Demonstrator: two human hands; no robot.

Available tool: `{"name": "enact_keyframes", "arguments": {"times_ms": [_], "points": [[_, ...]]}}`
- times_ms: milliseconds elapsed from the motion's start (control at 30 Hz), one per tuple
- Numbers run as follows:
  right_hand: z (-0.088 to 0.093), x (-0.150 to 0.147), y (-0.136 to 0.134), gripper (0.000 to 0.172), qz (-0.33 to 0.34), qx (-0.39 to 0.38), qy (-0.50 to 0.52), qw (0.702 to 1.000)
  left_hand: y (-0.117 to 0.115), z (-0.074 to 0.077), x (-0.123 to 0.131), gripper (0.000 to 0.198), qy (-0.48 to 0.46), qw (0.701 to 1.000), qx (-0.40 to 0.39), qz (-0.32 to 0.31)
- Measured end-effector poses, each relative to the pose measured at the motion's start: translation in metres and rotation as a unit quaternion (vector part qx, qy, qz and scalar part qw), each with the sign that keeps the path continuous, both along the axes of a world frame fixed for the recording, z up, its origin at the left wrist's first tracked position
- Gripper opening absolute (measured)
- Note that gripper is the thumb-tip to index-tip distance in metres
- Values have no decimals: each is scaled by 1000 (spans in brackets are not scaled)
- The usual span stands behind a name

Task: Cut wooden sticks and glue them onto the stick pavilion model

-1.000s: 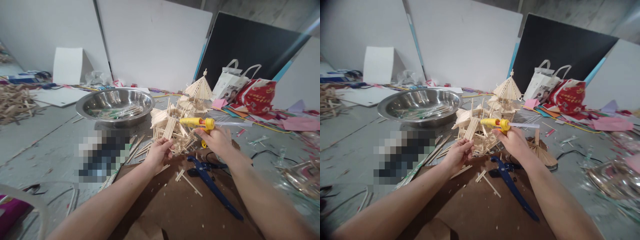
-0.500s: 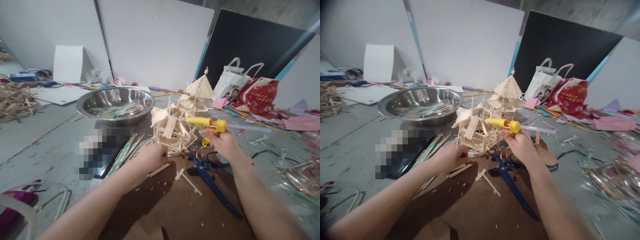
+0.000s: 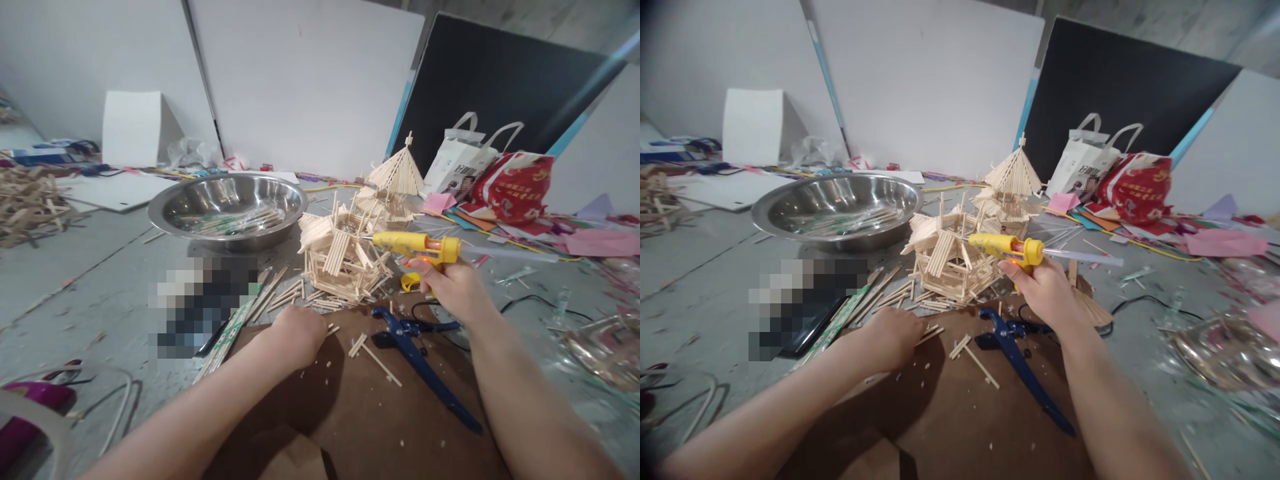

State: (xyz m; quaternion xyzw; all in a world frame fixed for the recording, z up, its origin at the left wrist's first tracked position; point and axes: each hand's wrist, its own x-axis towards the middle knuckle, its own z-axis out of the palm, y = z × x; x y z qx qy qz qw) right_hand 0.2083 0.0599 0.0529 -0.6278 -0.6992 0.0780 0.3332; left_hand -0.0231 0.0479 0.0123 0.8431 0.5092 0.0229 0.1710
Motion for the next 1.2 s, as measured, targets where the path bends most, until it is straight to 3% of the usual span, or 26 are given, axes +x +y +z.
{"name": "enact_keyframes", "arguments": {"times_ms": [200,400,700,867,1033,1200], "points": [[-2,2,1,38,12,-3,0,1000,0,-4,2,27,-10,999,33,-19],[-3,3,2,40,13,-6,3,1000,-3,-4,6,17,83,994,39,-66],[-2,3,3,42,11,11,3,1000,-3,-8,9,19,147,981,70,-107],[-6,6,5,40,16,10,20,1000,0,1,8,25,76,992,65,-74],[-7,6,5,39,21,12,19,1000,10,3,4,21,-73,993,52,-76],[-7,2,6,38,24,33,9,999,17,-5,8,24,-230,972,37,2]]}}
